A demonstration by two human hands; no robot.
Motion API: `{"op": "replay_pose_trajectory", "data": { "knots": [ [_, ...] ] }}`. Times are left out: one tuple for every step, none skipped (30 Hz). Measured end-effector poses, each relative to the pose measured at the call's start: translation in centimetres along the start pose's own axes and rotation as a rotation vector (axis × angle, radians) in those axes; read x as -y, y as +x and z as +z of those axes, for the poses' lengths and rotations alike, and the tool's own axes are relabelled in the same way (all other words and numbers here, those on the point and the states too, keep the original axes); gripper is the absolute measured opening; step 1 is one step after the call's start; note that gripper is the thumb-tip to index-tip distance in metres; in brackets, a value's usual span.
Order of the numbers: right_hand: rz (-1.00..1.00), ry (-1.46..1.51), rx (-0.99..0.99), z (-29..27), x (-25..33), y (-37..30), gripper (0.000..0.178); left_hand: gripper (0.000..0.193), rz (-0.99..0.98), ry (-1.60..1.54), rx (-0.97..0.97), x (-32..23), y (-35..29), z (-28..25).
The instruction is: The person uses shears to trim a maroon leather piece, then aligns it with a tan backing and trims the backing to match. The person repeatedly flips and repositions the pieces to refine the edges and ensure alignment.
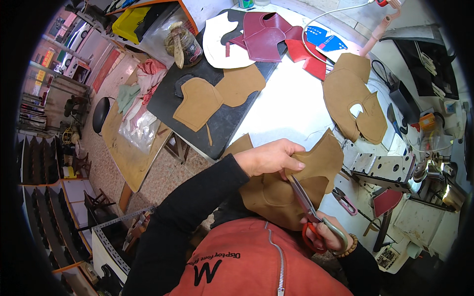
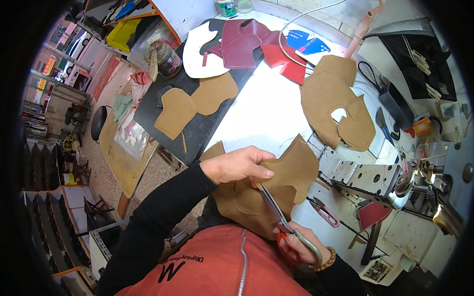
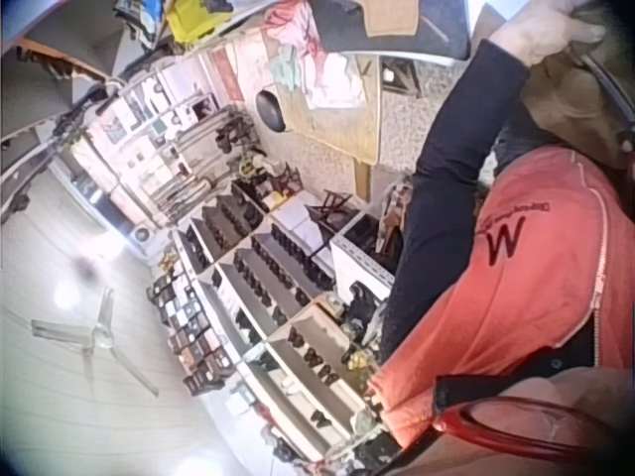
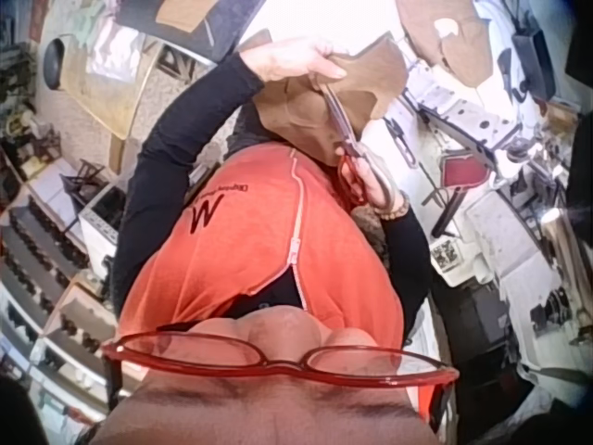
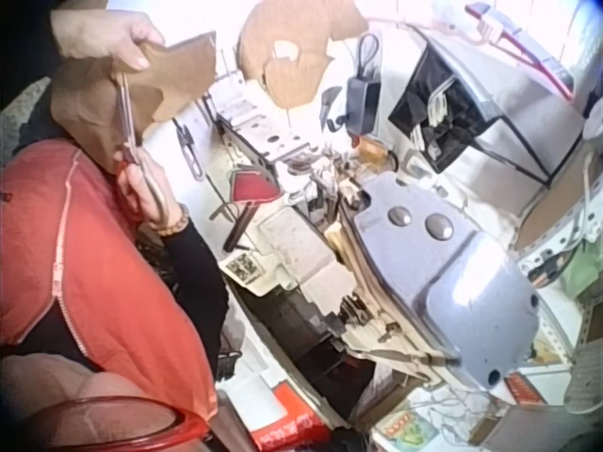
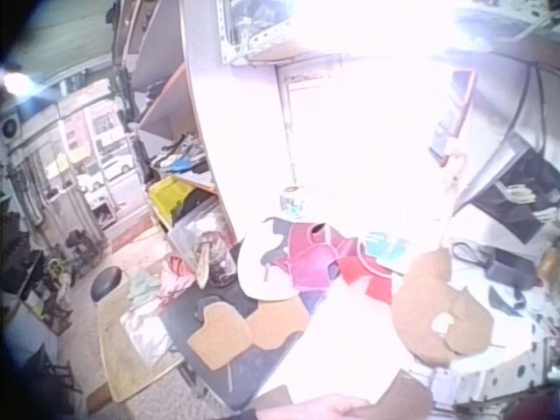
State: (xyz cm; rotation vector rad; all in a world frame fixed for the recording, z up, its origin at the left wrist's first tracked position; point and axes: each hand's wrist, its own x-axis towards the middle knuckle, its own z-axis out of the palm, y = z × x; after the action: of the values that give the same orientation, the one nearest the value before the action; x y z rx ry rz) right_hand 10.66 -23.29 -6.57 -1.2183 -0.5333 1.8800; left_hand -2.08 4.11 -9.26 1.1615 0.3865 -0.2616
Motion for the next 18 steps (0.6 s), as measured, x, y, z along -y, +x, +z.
{"op": "replay_pose_trajectory", "data": {
  "knots": [
    [-0.013, -0.024, 0.001, 0.0, 0.2, 0.0, 0.056, 0.026, 0.007, 0.004, 0.01, 0.0, 0.1, 0.0],
    [-0.014, -0.049, -0.011, 0.0, 0.3, -0.1, 0.055, 0.023, 0.001, -0.002, 0.004, 0.0, 0.1, 0.0],
    [-0.026, -0.069, -0.021, -0.1, 0.4, -0.1, 0.055, 0.021, -0.002, -0.005, 0.001, 0.0, 0.2, -0.1],
    [-0.038, -0.089, -0.032, -0.1, 0.5, -0.2, 0.054, 0.02, -0.013, 0.002, -0.006, -0.1, 0.2, -0.1],
    [-0.021, -0.079, -0.037, -0.1, 0.5, -0.2, 0.052, 0.02, -0.006, -0.004, -0.006, -0.1, 0.2, -0.1],
    [-0.005, -0.069, -0.043, -0.2, 0.5, -0.3, 0.051, 0.021, -0.008, 0.0, -0.011, -0.1, 0.3, 0.0],
    [0.012, -0.06, -0.049, -0.2, 0.5, -0.4, 0.049, 0.021, -0.014, 0.011, -0.017, -0.1, 0.3, 0.0],
    [0.025, -0.03, -0.046, -0.3, 0.5, -0.4, 0.048, 0.021, -0.015, 0.005, -0.019, -0.1, 0.3, 0.0],
    [0.037, -0.001, -0.043, -0.3, 0.5, -0.4, 0.047, 0.021, -0.02, 0.006, -0.023, -0.1, 0.3, 0.1],
    [0.046, 0.035, -0.036, -0.3, 0.5, -0.4, 0.046, 0.021, -0.025, 0.006, -0.026, -0.1, 0.3, 0.2],
    [0.052, 0.024, -0.042, -0.3, 0.5, -0.4, 0.045, 0.021, -0.03, 0.01, -0.039, -0.1, 0.4, 0.2],
    [0.055, 0.02, -0.044, -0.3, 0.5, -0.4, 0.044, 0.021, -0.035, 0.015, -0.053, 0.0, 0.5, 0.3],
    [0.057, 0.016, -0.046, -0.3, 0.6, -0.4, 0.044, 0.021, -0.032, 0.018, -0.062, 0.0, 0.5, 0.3],
    [0.06, 0.002, -0.045, -0.3, 0.7, -0.3, 0.043, 0.022, -0.044, 0.023, -0.064, 0.1, 0.5, 0.3],
    [0.063, -0.011, -0.046, -0.3, 0.8, -0.2, 0.043, 0.022, -0.049, 0.026, -0.06, 0.2, 0.6, 0.3],
    [0.066, -0.027, -0.043, -0.2, 1.0, -0.1, 0.043, 0.022, -0.052, 0.032, -0.051, 0.3, 0.7, 0.3],
    [0.075, -0.038, -0.055, -0.2, 1.1, 0.1, 0.043, 0.023, -0.055, 0.026, -0.041, 0.3, 0.8, 0.2],
    [0.084, -0.052, -0.06, -0.2, 1.2, 0.3, 0.043, 0.023, -0.057, 0.022, -0.029, 0.4, 0.9, 0.2]
  ]
}}
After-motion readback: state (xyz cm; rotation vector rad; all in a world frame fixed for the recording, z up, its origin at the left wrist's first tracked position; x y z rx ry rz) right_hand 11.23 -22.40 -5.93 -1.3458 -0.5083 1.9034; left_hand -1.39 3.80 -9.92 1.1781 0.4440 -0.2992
